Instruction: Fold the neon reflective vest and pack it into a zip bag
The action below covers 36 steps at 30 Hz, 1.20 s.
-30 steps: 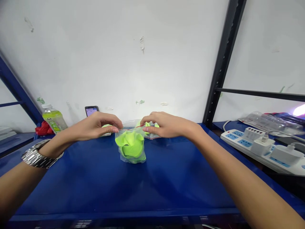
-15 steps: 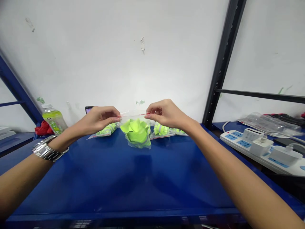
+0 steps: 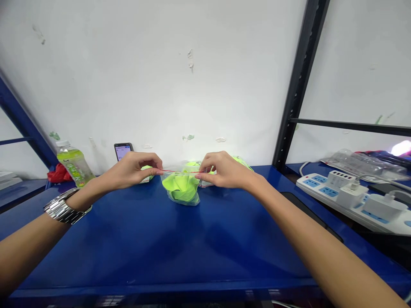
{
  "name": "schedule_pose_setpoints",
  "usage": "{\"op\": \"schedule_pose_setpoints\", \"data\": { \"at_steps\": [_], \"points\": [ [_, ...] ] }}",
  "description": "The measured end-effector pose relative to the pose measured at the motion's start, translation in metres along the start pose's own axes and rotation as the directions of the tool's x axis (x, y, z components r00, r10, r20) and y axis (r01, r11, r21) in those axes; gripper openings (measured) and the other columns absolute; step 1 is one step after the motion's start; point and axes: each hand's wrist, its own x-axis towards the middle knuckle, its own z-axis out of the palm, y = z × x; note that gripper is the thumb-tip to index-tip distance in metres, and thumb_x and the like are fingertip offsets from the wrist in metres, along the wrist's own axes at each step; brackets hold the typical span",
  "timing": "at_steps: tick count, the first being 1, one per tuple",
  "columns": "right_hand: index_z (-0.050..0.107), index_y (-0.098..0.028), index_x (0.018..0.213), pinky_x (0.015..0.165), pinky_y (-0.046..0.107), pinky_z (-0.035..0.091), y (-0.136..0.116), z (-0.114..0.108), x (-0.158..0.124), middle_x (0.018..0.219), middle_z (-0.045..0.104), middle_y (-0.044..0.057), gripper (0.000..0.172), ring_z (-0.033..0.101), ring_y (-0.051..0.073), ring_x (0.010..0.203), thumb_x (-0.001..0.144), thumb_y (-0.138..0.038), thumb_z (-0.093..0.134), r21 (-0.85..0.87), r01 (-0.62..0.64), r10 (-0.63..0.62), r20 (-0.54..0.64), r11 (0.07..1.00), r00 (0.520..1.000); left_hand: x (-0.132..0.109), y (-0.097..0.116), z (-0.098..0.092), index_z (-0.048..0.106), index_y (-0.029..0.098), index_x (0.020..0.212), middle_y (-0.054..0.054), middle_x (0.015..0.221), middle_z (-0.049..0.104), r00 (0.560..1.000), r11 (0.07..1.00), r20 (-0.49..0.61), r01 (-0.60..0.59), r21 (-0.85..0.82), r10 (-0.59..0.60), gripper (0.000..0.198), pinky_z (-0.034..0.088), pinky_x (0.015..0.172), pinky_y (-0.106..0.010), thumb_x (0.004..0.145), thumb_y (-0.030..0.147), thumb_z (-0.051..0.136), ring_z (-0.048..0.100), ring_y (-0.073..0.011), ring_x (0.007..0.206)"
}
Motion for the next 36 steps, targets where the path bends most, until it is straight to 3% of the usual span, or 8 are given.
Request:
{"op": "schedule_pose_setpoints", "data": {
  "at_steps": [5, 9, 14, 19, 25, 31, 36],
  "points": [
    [0.071, -0.017, 0.085, 0.064, 0.028, 0.048, 0.002, 0.008, -0.005, 0.078, 0.071, 0.005, 0.021, 0.063, 0.017, 0.071, 0.087, -0.035, 0.06, 0.123, -0.024, 0.038, -0.113, 0.992, 0.993, -0.007, -0.004, 0.005, 0.059, 0.018, 0.087, -0.002, 0.082, 0.064, 0.999, 1.0, -0.05, 0.006, 0.028, -0.005, 0.014, 0.048, 0.07, -0.026, 0.089, 0.031, 0.053, 0.06, -0.0135, 0.075],
    [0.07, -0.018, 0.082, 0.061, 0.029, 0.049, 0.003, 0.016, -0.007, 0.076, 0.07, 0.005, 0.016, 0.063, 0.017, 0.066, 0.084, -0.031, 0.061, 0.236, -0.028, 0.091, -0.262, 0.971, 0.961, -0.009, -0.007, 0.012, 0.054, 0.021, 0.106, -0.002, 0.084, 0.063, 0.991, 1.0, -0.128, 0.021, -0.011, -0.022, 0.02, 0.049, 0.071, -0.027, 0.09, 0.031, 0.054, 0.061, -0.0148, 0.079],
    [0.066, -0.017, 0.101, 0.058, 0.03, 0.051, 0.005, 0.022, -0.007, 0.071, 0.068, 0.004, 0.026, 0.064, 0.018, 0.062, 0.08, -0.032, 0.064, 0.262, -0.122, 0.211, -0.345, 0.957, 0.915, -0.008, -0.008, 0.015, 0.052, 0.021, 0.113, -0.003, 0.082, 0.063, 0.99, 0.998, -0.139, 0.035, 0.045, -0.029, 0.026, 0.051, 0.072, -0.029, 0.09, 0.03, 0.052, 0.063, -0.0159, 0.079],
    [0.067, -0.017, 0.081, 0.055, 0.029, 0.046, 0.006, 0.02, -0.005, 0.065, 0.066, 0.004, 0.018, 0.06, 0.016, 0.057, 0.084, -0.033, 0.059, 0.123, -0.233, 0.258, -0.257, 0.965, 0.931, -0.007, -0.01, 0.018, 0.047, 0.02, 0.116, -0.003, 0.084, 0.064, 0.987, 0.993, -0.162, 0.013, 0.118, 0.006, 0.027, 0.051, 0.073, -0.031, 0.09, 0.029, 0.05, 0.063, -0.0171, 0.08],
    [0.062, -0.017, 0.081, 0.058, 0.028, 0.045, 0.005, 0.016, -0.005, 0.073, 0.067, 0.005, 0.016, 0.061, 0.017, 0.067, 0.084, -0.033, 0.057, 0.164, -0.267, 0.291, -0.141, 0.95, 0.946, -0.009, -0.007, 0.017, 0.041, 0.022, 0.118, -0.003, 0.086, 0.063, 0.99, 0.995, -0.138, 0.004, 0.099, 0.009, 0.029, 0.048, 0.068, -0.03, 0.09, 0.027, 0.049, 0.062, -0.0167, 0.08],
    [0.062, -0.018, 0.084, 0.063, 0.029, 0.045, 0.005, 0.014, -0.007, 0.085, 0.067, 0.006, 0.017, 0.059, 0.018, 0.076, 0.085, -0.033, 0.055, 0.044, -0.236, 0.24, -0.183, 0.971, 0.953, -0.011, -0.004, 0.021, 0.026, 0.024, 0.12, 0.0, 0.082, 0.063, 0.973, 0.999, -0.227, -0.016, 0.049, 0.027, 0.042, 0.042, 0.056, -0.025, 0.086, 0.024, 0.052, 0.062, -0.0142, 0.07],
    [0.061, -0.018, 0.083, 0.064, 0.031, 0.047, 0.004, 0.018, -0.006, 0.078, 0.067, 0.005, 0.012, 0.06, 0.017, 0.069, 0.084, -0.029, 0.056, 0.104, -0.236, 0.253, -0.204, 0.966, 0.946, -0.012, -0.002, 0.02, 0.032, 0.024, 0.115, 0.001, 0.079, 0.063, 0.975, 0.997, -0.221, -0.013, 0.075, 0.03, 0.035, 0.039, 0.05, -0.023, 0.086, 0.024, 0.053, 0.061, -0.0139, 0.068]
  ]
}}
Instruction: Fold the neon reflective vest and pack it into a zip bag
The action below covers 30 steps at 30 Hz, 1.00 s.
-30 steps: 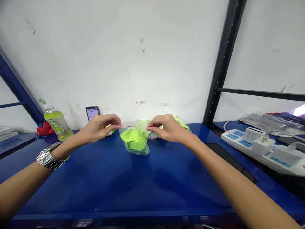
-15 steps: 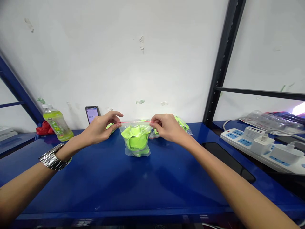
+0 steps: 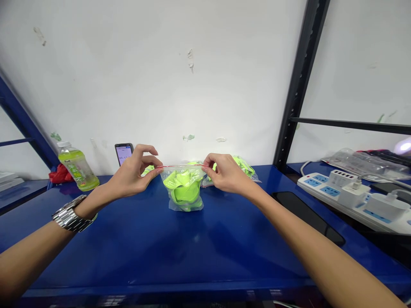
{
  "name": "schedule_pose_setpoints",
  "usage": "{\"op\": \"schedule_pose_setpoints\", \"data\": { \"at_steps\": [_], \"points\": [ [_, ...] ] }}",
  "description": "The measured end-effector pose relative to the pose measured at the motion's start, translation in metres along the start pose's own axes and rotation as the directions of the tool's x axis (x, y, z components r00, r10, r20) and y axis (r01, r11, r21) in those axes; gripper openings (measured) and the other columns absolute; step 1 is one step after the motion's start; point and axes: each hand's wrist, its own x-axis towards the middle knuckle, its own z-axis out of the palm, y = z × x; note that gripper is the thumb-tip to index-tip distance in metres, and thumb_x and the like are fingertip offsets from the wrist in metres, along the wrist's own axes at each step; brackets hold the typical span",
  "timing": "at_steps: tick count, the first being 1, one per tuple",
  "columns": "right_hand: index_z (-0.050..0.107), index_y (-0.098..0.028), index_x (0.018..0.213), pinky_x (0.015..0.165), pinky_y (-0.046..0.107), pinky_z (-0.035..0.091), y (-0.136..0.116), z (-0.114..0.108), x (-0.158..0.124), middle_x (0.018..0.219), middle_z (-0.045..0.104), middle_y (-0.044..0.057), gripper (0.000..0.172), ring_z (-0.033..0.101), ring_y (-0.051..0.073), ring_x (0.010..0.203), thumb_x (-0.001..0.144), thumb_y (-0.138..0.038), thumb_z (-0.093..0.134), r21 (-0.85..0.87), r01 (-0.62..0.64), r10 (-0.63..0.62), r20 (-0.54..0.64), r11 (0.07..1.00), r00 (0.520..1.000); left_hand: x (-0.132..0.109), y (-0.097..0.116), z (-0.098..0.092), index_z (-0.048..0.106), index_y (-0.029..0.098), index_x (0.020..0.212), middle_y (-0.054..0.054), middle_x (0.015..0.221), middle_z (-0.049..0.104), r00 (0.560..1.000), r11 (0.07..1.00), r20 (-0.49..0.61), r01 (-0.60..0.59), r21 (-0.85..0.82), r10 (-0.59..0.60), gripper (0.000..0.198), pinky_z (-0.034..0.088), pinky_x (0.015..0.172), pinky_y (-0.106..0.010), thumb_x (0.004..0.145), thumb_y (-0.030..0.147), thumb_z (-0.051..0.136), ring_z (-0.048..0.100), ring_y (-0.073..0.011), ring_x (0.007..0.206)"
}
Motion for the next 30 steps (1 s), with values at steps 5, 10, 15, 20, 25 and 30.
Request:
{"op": "schedule_pose_setpoints", "data": {
  "at_steps": [5, 10, 15, 20, 25, 30],
  "points": [
    [0.063, -0.017, 0.081, 0.065, 0.032, 0.049, -0.002, 0.001, 0.0, 0.077, 0.068, 0.005, 0.013, 0.061, 0.018, 0.07, 0.083, -0.028, 0.057, 0.057, -0.013, 0.012, 0.016, 0.998, 1.0, 0.003, 0.003, -0.006, 0.037, 0.021, 0.128, -0.002, 0.082, 0.063, 0.993, 0.998, 0.113, 0.032, -0.061, -0.025, 0.045, 0.044, 0.058, -0.025, 0.087, 0.03, 0.054, 0.06, -0.0157, 0.074],
    [0.063, -0.017, 0.084, 0.062, 0.029, 0.049, -0.006, -0.002, 0.001, 0.084, 0.067, 0.006, 0.012, 0.062, 0.018, 0.075, 0.082, -0.028, 0.059, 0.142, 0.011, -0.019, 0.053, 0.99, 0.998, 0.009, 0.007, -0.009, 0.061, 0.017, 0.094, -0.003, 0.079, 0.064, 0.977, 1.0, 0.214, 0.011, -0.011, -0.008, 0.026, 0.044, 0.063, -0.026, 0.09, 0.04, 0.051, 0.058, -0.0143, 0.07],
    [0.064, -0.017, 0.083, 0.061, 0.028, 0.048, -0.007, 0.0, 0.004, 0.083, 0.067, 0.005, 0.017, 0.062, 0.018, 0.076, 0.084, -0.033, 0.058, 0.151, 0.015, -0.033, 0.114, 0.988, 0.993, 0.01, 0.008, -0.008, 0.059, 0.017, 0.088, -0.002, 0.077, 0.062, 0.975, 0.998, 0.222, -0.041, 0.053, 0.029, 0.025, 0.041, 0.061, -0.025, 0.093, 0.038, 0.046, 0.054, -0.0133, 0.067],
    [0.062, -0.016, 0.081, 0.061, 0.028, 0.045, -0.009, 0.003, 0.003, 0.074, 0.066, 0.004, 0.016, 0.06, 0.016, 0.068, 0.087, -0.029, 0.054, 0.037, 0.073, -0.075, 0.064, 0.997, 0.995, 0.005, 0.002, -0.001, 0.052, 0.017, 0.09, -0.002, 0.079, 0.059, 0.978, 0.982, 0.198, -0.097, 0.164, 0.064, 0.019, 0.038, 0.06, -0.026, 0.095, 0.033, 0.043, 0.053, -0.0134, 0.066],
    [0.058, -0.015, 0.079, 0.061, 0.028, 0.042, -0.008, 0.008, 0.001, 0.072, 0.064, 0.004, 0.012, 0.057, 0.015, 0.064, 0.087, -0.024, 0.053, -0.081, 0.187, -0.19, -0.03, 0.979, 0.981, 0.001, -0.001, 0.004, 0.049, 0.017, 0.092, -0.002, 0.079, 0.058, 0.981, 0.971, 0.175, -0.119, 0.209, 0.083, 0.015, 0.038, 0.06, -0.027, 0.096, 0.03, 0.041, 0.051, -0.013, 0.065],
    [0.061, -0.015, 0.082, 0.065, 0.029, 0.044, -0.006, 0.009, 0.003, 0.076, 0.066, 0.005, 0.013, 0.059, 0.016, 0.07, 0.087, -0.027, 0.056, -0.014, 0.173, -0.174, -0.025, 0.985, 0.985, 0.007, 0.007, -0.001, 0.053, 0.018, 0.095, -0.003, 0.087, 0.061, 0.971, 0.991, 0.234, -0.074, 0.108, 0.047, 0.017, 0.042, 0.066, -0.028, 0.093, 0.034, 0.047, 0.056, -0.0148, 0.075]
  ]
}}
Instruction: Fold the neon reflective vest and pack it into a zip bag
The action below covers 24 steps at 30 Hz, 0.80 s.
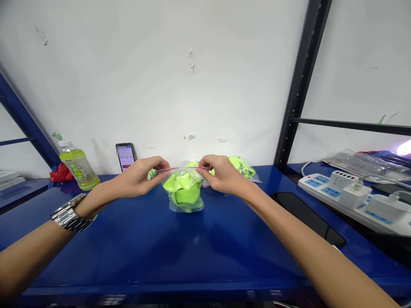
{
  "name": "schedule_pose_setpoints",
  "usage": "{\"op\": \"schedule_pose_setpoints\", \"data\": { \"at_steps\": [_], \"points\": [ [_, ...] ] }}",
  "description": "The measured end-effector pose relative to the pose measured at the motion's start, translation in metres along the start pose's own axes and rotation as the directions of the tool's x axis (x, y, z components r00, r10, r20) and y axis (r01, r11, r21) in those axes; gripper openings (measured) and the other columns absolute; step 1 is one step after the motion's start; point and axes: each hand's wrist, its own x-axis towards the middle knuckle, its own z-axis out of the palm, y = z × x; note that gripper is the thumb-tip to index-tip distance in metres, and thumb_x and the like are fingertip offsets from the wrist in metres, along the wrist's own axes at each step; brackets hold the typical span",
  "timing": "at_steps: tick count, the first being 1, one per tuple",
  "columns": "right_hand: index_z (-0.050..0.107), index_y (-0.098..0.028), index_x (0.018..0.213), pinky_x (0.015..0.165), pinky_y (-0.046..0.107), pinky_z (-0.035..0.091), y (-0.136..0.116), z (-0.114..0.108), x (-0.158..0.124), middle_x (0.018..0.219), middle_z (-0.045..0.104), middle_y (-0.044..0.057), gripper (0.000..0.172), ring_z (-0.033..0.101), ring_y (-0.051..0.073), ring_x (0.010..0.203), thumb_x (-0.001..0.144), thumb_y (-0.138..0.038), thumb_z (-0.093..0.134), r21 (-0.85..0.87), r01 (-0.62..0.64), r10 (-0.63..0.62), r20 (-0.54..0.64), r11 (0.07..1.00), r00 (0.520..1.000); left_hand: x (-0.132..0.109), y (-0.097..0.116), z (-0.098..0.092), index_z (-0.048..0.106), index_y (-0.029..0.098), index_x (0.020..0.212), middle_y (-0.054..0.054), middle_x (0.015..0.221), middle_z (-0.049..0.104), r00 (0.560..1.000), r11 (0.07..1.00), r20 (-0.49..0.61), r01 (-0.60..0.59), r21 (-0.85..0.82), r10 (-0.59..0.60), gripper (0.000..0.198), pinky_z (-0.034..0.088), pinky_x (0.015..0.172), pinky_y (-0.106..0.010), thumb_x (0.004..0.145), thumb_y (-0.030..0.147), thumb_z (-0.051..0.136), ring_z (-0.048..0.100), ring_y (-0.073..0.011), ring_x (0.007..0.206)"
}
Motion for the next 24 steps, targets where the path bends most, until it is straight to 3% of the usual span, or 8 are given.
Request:
{"op": "schedule_pose_setpoints", "data": {
  "at_steps": [8, 14, 20, 24],
  "points": [
    [0.062, -0.015, 0.085, 0.066, 0.029, 0.043, -0.009, 0.001, 0.007, 0.081, 0.066, 0.006, 0.012, 0.059, 0.016, 0.073, 0.086, -0.026, 0.057, 0.036, 0.004, -0.007, 0.103, 0.999, 0.995, 0.005, 0.006, 0.0, 0.053, 0.017, 0.092, -0.001, 0.08, 0.058, 0.999, 0.999, 0.031, -0.026, 0.027, 0.026, 0.017, 0.04, 0.063, -0.026, 0.095, 0.031, 0.043, 0.052, -0.0125, 0.069],
    [0.059, -0.015, 0.081, 0.061, 0.027, 0.04, -0.008, 0.004, 0.007, 0.074, 0.062, 0.004, 0.008, 0.052, 0.014, 0.064, 0.085, -0.018, 0.053, -0.071, 0.089, -0.083, 0.08, 0.994, 0.993, 0.003, 0.006, 0.007, 0.046, 0.017, 0.091, -0.003, 0.081, 0.054, 0.997, 0.988, 0.045, -0.068, 0.141, 0.062, 0.013, 0.036, 0.059, -0.028, 0.095, 0.022, 0.035, 0.047, -0.0132, 0.065],
    [0.061, -0.015, 0.082, 0.064, 0.027, 0.042, -0.012, 0.002, 0.01, 0.076, 0.065, 0.004, 0.007, 0.057, 0.015, 0.069, 0.083, -0.02, 0.056, 0.016, 0.054, -0.056, 0.09, 0.998, 0.994, 0.007, 0.012, 0.003, 0.05, 0.017, 0.094, -0.004, 0.087, 0.057, 0.996, 0.993, 0.037, -0.085, 0.088, 0.082, 0.015, 0.04, 0.068, -0.028, 0.096, 0.029, 0.041, 0.052, -0.0141, 0.075],
    [0.06, -0.016, 0.081, 0.066, 0.027, 0.042, -0.02, 0.003, 0.014, 0.076, 0.064, 0.004, 0.006, 0.056, 0.014, 0.07, 0.083, -0.019, 0.056, 0.041, 0.1, -0.104, 0.111, 0.994, 0.988, 0.012, 0.02, 0.004, 0.05, 0.016, 0.088, -0.003, 0.08, 0.055, 0.991, 0.985, 0.057, -0.13, 0.11, 0.124, 0.019, 0.038, 0.064, -0.027, 0.097, 0.028, 0.039, 0.049, -0.0132, 0.068]
  ]
}}
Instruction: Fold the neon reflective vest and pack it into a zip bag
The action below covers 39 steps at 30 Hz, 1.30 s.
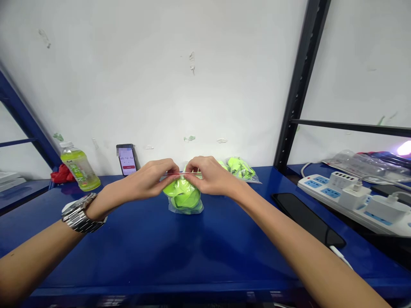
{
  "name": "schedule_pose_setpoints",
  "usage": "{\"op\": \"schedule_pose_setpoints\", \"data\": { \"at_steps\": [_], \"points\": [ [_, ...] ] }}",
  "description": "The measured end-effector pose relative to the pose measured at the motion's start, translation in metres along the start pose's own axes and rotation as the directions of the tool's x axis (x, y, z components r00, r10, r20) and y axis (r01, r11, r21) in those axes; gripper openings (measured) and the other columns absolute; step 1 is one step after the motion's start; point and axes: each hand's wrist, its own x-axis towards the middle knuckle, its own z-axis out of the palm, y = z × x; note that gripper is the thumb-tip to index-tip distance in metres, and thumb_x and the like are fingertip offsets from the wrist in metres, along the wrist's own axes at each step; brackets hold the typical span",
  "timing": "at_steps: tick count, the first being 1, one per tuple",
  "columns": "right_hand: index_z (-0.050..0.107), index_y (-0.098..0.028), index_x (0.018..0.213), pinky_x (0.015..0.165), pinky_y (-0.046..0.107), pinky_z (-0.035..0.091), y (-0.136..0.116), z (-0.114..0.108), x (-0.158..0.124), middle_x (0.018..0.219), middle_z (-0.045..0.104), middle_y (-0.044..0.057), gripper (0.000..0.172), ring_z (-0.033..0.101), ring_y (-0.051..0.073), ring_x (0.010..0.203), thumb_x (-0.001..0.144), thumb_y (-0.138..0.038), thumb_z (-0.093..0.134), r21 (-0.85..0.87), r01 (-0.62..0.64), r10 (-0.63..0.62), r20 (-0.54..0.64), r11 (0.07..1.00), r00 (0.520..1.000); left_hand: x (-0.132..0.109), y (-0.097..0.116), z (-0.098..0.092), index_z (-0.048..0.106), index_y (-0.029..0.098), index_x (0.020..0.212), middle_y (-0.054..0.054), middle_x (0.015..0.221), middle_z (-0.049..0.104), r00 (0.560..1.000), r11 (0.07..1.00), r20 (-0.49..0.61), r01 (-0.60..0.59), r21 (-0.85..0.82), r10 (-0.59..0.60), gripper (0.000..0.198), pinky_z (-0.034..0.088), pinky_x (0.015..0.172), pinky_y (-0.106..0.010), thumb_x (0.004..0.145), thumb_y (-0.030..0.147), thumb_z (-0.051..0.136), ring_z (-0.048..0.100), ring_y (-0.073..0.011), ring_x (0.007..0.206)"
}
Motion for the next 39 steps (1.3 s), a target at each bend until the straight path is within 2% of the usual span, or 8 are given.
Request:
{"op": "schedule_pose_setpoints", "data": {
  "at_steps": [7, 11, 18, 26, 30, 33, 36, 39],
  "points": [
    [0.055, -0.016, 0.075, 0.059, 0.025, 0.035, 0.001, 0.012, 0.006, 0.071, 0.058, 0.002, 0.008, 0.048, 0.012, 0.063, 0.078, -0.009, 0.053, -0.146, 0.074, -0.078, -0.025, 0.987, 0.997, 0.005, 0.007, 0.01, 0.048, 0.016, 0.078, -0.002, 0.07, 0.051, 0.995, 0.98, -0.076, -0.046, 0.195, 0.062, 0.01, 0.03, 0.053, -0.027, 0.087, 0.016, 0.043, 0.039, -0.0123, 0.057],
    [0.058, -0.015, 0.078, 0.061, 0.026, 0.035, 0.003, 0.017, 0.006, 0.073, 0.059, 0.004, 0.008, 0.049, 0.013, 0.065, 0.083, -0.013, 0.052, -0.19, 0.024, -0.036, -0.063, 0.982, 0.997, 0.008, 0.008, 0.012, 0.051, 0.015, 0.08, -0.004, 0.074, 0.055, 0.995, 0.975, -0.092, 0.063, 0.214, -0.045, 0.005, 0.035, 0.055, -0.026, 0.084, 0.014, 0.047, 0.046, -0.0133, 0.062],
    [0.057, -0.016, 0.077, 0.061, 0.027, 0.032, -0.006, 0.019, 0.008, 0.074, 0.06, 0.005, 0.011, 0.051, 0.015, 0.069, 0.084, -0.015, 0.05, -0.294, -0.082, 0.065, -0.067, 0.952, 0.996, 0.01, 0.012, 0.006, 0.051, 0.015, 0.08, -0.005, 0.074, 0.053, 0.998, 0.958, -0.035, 0.065, 0.281, -0.057, 0.01, 0.037, 0.059, -0.029, 0.086, 0.015, 0.043, 0.046, -0.015, 0.063],
    [0.055, -0.016, 0.067, 0.051, 0.029, 0.02, -0.015, 0.029, 0.011, 0.063, 0.058, 0.004, 0.014, 0.042, 0.014, 0.054, 0.061, -0.004, 0.051, -0.49, -0.164, 0.131, -0.101, 0.856, 0.986, 0.014, 0.014, 0.027, 0.048, 0.015, 0.081, -0.006, 0.073, 0.053, 0.996, 0.893, -0.084, 0.041, 0.447, -0.004, 0.022, 0.038, 0.061, -0.031, 0.066, -0.001, 0.042, 0.046, -0.0184, 0.065],
    [0.061, -0.016, 0.075, 0.055, 0.027, 0.028, -0.008, 0.019, 0.009, 0.071, 0.064, 0.005, 0.008, 0.051, 0.015, 0.061, 0.075, -0.013, 0.054, -0.337, -0.151, 0.114, -0.127, 0.929, 0.985, 0.008, 0.005, 0.019, 0.05, 0.015, 0.083, -0.007, 0.079, 0.056, 0.994, 0.939, -0.104, 0.059, 0.339, -0.025, 0.014, 0.04, 0.063, -0.03, 0.079, 0.005, 0.042, 0.051, -0.0179, 0.069],
    [0.064, -0.017, 0.079, 0.059, 0.025, 0.034, -0.002, 0.005, 0.002, 0.073, 0.066, 0.003, 0.007, 0.054, 0.014, 0.062, 0.078, -0.02, 0.058, -0.198, -0.162, 0.142, -0.109, 0.967, 0.984, -0.003, -0.004, 0.003, 0.052, 0.015, 0.084, -0.006, 0.077, 0.058, 0.995, 0.981, -0.049, 0.093, 0.171, -0.086, 0.013, 0.039, 0.059, -0.028, 0.09, 0.019, 0.042, 0.053, -0.0166, 0.067],
    [0.062, -0.017, 0.07, 0.054, 0.024, 0.03, -0.001, -0.002, -0.005, 0.061, 0.06, 0.0, 0.009, 0.049, 0.012, 0.055, 0.074, -0.014, 0.055, -0.153, -0.188, 0.179, -0.074, 0.97, 0.981, -0.015, -0.01, -0.006, 0.046, 0.018, 0.073, -0.004, 0.066, 0.057, 0.989, 0.982, 0.02, 0.146, 0.119, -0.149, 0.017, 0.033, 0.052, -0.026, 0.088, 0.017, 0.041, 0.052, -0.0151, 0.057],
    [0.05, -0.018, 0.058, 0.049, 0.024, 0.023, -0.007, 0.003, -0.008, 0.049, 0.047, -0.004, 0.014, 0.037, 0.009, 0.047, 0.061, -0.004, 0.051, -0.131, -0.201, 0.187, -0.112, 0.971, 0.976, -0.024, -0.012, -0.006, 0.04, 0.019, 0.071, -0.005, 0.068, 0.06, 0.988, 0.981, 0.016, 0.151, 0.119, -0.154, 0.015, 0.032, 0.05, -0.026, 0.079, 0.007, 0.041, 0.055, -0.0161, 0.059]
  ]
}}
